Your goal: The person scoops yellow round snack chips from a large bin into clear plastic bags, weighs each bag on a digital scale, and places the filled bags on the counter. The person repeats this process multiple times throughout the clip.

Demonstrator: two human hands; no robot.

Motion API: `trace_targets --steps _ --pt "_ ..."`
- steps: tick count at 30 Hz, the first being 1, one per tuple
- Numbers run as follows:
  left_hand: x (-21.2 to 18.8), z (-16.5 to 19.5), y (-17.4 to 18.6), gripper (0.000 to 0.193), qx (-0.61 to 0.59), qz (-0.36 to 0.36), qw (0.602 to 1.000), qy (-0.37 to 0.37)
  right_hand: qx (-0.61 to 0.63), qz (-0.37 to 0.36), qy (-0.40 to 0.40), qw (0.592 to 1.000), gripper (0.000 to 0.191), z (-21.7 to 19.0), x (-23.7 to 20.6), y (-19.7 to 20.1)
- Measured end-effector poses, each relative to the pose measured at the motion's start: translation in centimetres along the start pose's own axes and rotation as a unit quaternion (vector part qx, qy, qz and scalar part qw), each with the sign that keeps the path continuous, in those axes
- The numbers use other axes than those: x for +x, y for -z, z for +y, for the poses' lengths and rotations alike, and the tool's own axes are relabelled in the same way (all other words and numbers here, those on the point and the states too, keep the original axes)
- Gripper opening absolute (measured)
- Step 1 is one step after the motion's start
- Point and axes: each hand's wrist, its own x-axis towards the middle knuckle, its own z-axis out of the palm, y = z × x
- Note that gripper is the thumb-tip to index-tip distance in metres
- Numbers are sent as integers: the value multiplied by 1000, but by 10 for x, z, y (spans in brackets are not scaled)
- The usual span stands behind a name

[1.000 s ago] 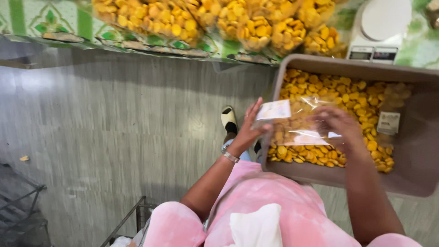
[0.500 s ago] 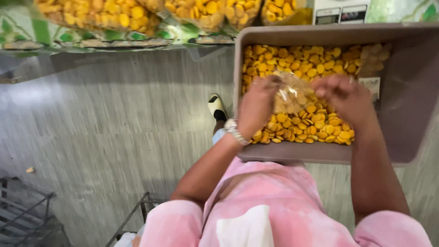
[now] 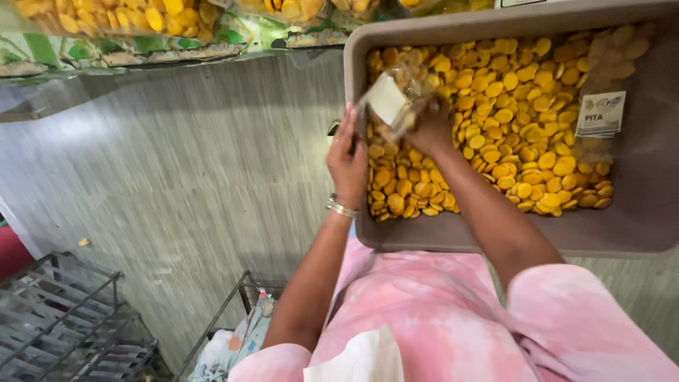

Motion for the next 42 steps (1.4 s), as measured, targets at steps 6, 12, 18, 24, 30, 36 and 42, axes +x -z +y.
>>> trace_targets --steps 6,12,18,24,30,36,42 --pt "-16 -16 -8 64 9 6 1000 12 107 -159 -31 981 72 36 -11 9" --pt "-14 -18 -14 66 6 28 999 -18 341 -387 -184 836 79 61 4 -15" --pt "-15 -16 -14 67 12 25 999 -21 379 -459 -283 752 62 47 -5 -11" --pt "-17 -18 -16 65 5 25 1000 -6 582 -487 -255 599 51 41 -26 -35" --pt "-14 -5 -5 67 -4 -9 1000 -20 649 -456 -214 570 47 58 -31 -61" --pt "-18 25 26 63 81 -47 994 60 732 -399 -181 521 49 64 -56 -41" --pt "-26 43 17 84 153 -67 985 -50 837 -327 -114 423 50 46 -121 53"
